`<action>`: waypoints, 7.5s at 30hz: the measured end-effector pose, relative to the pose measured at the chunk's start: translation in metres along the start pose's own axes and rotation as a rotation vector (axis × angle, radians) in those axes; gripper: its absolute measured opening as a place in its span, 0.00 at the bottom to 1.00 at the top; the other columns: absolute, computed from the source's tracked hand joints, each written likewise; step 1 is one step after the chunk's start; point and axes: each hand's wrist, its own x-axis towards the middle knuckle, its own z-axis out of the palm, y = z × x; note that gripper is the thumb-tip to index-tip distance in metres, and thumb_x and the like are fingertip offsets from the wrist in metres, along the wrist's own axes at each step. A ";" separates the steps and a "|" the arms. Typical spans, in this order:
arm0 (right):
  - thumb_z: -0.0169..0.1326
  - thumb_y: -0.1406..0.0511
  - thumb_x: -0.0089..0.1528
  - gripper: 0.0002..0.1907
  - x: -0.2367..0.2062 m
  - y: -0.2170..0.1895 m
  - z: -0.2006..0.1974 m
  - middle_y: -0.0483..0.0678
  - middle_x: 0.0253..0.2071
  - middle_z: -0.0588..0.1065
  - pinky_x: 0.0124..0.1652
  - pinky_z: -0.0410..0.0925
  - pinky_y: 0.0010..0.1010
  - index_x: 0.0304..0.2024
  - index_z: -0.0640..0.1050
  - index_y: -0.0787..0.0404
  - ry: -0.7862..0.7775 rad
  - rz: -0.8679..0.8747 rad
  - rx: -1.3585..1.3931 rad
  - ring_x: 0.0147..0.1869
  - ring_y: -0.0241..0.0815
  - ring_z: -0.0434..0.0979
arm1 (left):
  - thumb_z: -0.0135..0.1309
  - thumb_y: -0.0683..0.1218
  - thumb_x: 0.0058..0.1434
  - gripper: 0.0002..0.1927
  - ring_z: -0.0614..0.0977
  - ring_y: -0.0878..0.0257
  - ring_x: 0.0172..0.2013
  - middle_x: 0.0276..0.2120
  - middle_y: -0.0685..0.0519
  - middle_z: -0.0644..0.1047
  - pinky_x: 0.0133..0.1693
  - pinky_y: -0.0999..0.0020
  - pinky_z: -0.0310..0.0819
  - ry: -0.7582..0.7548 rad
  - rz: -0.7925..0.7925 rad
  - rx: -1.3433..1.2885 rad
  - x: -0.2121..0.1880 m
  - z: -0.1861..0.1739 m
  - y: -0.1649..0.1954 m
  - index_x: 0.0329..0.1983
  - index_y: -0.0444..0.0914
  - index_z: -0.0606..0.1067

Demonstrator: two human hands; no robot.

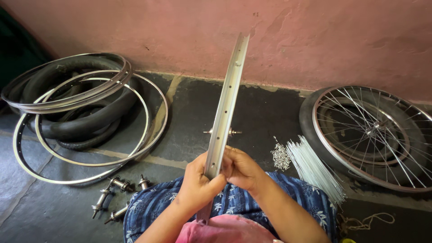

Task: The person sits on the floor and inserts metal spokes one by one through the holes of a bicycle rim, threading them into the hub. The person rotates the rim and continues inserting spokes until several are in place.

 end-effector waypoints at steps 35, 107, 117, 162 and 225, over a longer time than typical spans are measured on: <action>0.44 0.64 0.66 0.16 0.050 -0.089 -0.232 0.56 0.54 0.79 0.55 0.72 0.46 0.46 0.84 0.56 0.826 0.324 -2.224 0.58 0.57 0.79 | 0.52 0.36 0.51 0.09 0.74 0.70 0.26 0.26 0.57 0.74 0.29 0.72 0.71 0.031 -0.225 -0.006 0.027 -0.026 0.013 0.36 0.36 0.74; 0.67 0.72 0.58 0.32 -0.094 -0.023 0.081 0.46 0.45 0.83 0.42 0.73 0.26 0.63 0.70 0.61 -0.166 -1.162 -1.391 0.40 0.36 0.78 | 0.60 0.43 0.49 0.12 0.84 0.48 0.39 0.35 0.48 0.81 0.41 0.60 0.78 0.098 0.144 0.300 0.003 0.020 -0.007 0.39 0.40 0.79; 0.68 0.73 0.57 0.29 -0.090 -0.020 0.083 0.44 0.42 0.84 0.41 0.72 0.26 0.60 0.73 0.60 -0.131 -1.291 -1.558 0.40 0.37 0.78 | 0.59 0.42 0.47 0.14 0.84 0.51 0.38 0.35 0.49 0.81 0.39 0.61 0.79 0.121 0.134 0.268 0.002 0.018 -0.014 0.39 0.40 0.78; 0.69 0.72 0.57 0.24 -0.084 -0.006 0.087 0.42 0.39 0.83 0.48 0.71 0.30 0.53 0.75 0.58 -0.103 -1.377 -1.510 0.44 0.38 0.79 | 0.61 0.41 0.48 0.12 0.85 0.58 0.33 0.33 0.49 0.81 0.36 0.66 0.78 0.113 0.081 0.220 -0.008 0.008 -0.027 0.37 0.38 0.77; 0.56 0.63 0.65 0.09 -0.006 -0.014 -0.069 0.43 0.22 0.71 0.21 0.56 0.19 0.38 0.77 0.65 0.158 -0.166 -0.268 0.21 0.28 0.64 | 0.51 0.30 0.54 0.19 0.80 0.65 0.45 0.43 0.52 0.77 0.51 0.69 0.75 0.081 -0.083 -0.258 0.040 0.021 -0.050 0.49 0.35 0.69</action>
